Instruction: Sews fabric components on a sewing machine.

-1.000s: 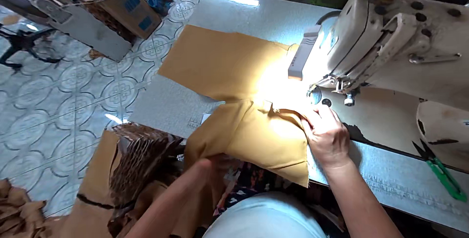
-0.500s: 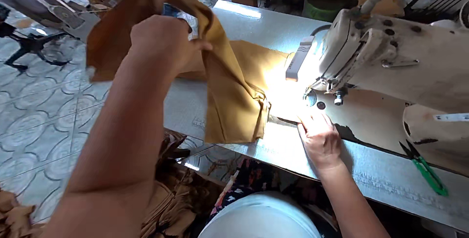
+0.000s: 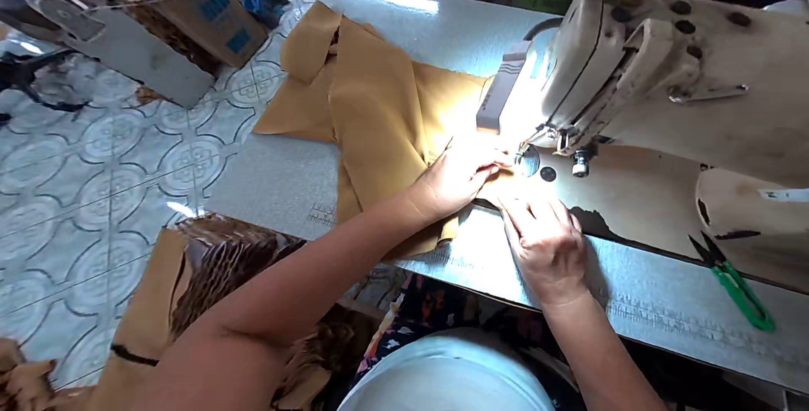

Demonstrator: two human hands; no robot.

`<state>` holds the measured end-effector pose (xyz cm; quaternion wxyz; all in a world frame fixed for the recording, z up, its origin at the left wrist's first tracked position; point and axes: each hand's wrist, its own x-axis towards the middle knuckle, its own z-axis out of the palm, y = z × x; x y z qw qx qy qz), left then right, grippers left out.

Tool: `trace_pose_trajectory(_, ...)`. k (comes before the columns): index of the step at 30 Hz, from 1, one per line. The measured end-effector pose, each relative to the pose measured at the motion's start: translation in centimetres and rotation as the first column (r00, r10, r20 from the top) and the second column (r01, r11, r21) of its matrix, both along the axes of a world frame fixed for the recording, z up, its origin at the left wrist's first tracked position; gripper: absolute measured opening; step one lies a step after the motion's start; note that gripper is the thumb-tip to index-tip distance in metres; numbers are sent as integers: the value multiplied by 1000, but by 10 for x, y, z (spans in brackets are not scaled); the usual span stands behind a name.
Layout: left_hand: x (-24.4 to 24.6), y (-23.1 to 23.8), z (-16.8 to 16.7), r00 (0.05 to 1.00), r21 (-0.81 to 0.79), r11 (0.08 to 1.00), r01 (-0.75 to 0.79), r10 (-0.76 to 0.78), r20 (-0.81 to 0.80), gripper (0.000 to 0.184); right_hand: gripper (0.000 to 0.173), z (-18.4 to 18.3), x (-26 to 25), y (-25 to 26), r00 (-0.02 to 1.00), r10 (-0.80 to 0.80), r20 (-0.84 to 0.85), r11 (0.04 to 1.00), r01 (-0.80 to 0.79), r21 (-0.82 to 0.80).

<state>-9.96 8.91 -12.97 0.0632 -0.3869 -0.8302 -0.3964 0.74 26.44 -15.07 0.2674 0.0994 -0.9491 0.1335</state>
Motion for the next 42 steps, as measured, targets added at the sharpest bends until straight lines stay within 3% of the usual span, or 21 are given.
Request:
trace_pose_trajectory(8, 3, -4, -4, 997, -160, 986, 37, -47, -65, 24, 20, -1, 2, 2, 1000, -8, 19, 1000, 8, -15)
trace_pose_trajectory(18, 4, -9, -6, 982, -157, 985, 73, -98, -163, 18, 21, 0, 1, 3, 1000, -3, 16, 1000, 3, -31)
trace_pose_trajectory(33, -30, -1, -1, 989, -300, 948, 101, -128, -70, 24, 31, 12, -23, 3, 985, -61, 163, 998, 60, 9)
trace_pose_trajectory(38, -34, -3, 1, 978, -312, 942, 122, -167, -123, 23, 32, 15, -9, 16, 978, 23, 205, 975, 23, -220)
trace_pose_trajectory(42, -13, 3, 33, 959, -410, 907, 98, -196, -204, 18, 24, 23, 21, 48, 996, -17, 85, 838, 60, -543)
